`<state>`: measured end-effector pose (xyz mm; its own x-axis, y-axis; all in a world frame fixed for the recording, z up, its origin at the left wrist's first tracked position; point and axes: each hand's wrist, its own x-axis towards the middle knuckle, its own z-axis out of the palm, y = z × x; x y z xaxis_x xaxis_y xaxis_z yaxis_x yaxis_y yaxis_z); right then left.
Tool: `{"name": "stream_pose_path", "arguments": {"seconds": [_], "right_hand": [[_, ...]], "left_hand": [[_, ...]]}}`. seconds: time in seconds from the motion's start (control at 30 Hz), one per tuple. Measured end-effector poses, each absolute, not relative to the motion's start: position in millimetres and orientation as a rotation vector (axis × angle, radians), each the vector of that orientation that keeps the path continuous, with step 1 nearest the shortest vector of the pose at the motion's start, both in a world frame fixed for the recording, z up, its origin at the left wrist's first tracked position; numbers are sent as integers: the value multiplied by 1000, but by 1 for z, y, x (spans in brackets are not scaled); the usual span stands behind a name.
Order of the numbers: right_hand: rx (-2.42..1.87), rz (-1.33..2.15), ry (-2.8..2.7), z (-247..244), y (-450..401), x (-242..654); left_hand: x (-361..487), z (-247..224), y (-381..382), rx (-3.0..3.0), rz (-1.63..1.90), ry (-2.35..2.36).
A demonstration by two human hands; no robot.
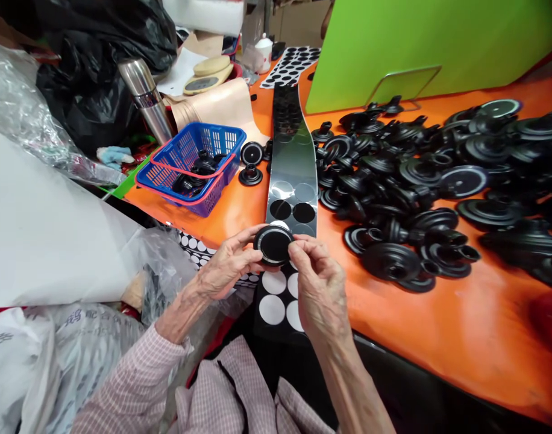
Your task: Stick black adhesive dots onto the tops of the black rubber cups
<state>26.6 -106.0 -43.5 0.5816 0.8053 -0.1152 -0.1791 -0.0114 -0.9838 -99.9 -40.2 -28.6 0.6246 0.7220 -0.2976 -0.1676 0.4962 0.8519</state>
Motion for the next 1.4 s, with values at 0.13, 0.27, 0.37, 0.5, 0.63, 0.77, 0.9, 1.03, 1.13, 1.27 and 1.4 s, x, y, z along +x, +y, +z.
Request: {"name": "stream_pose_path", "arguments": {"seconds": [0.13, 0.27, 0.37, 0.5, 0.63, 0.77, 0.9, 1.03, 1.13, 1.27, 1.4], "right_hand": [[-1377, 858, -578, -42, -106, 26], [-1417, 819, -596, -42, -105, 25], [-1464, 773, -642, -44, -105, 23], [-1532, 638, -729, -49, -105, 19], [-1577, 497, -824, -54, -104, 13], [-1634, 315, -969, -57, -102, 9], [-1659, 173, -1102, -59, -100, 6], [-1670, 205, -1124, -58, -99, 2], [-1665, 379, -970, -55, -101, 3], [-1508, 858, -857, -45, -96, 16], [-1247, 1124, -965, -21, -54, 24]], "left_hand": [[-99, -28, -41, 889, 599, 734], [-98, -27, -41, 881, 598, 747], [-98, -28, -41, 870, 602, 749], [-96, -32, -41, 863, 641, 768], [-96, -34, -41, 857, 663, 818], [-97, -36, -42, 857, 688, 844], [-98, -36, -43, 873, 730, 857], [-102, -36, -42, 881, 741, 870], [-106, -35, -43, 871, 739, 881], [-116, -27, -41, 894, 726, 870], [-128, 1, -8, 1139, 809, 921]]}}
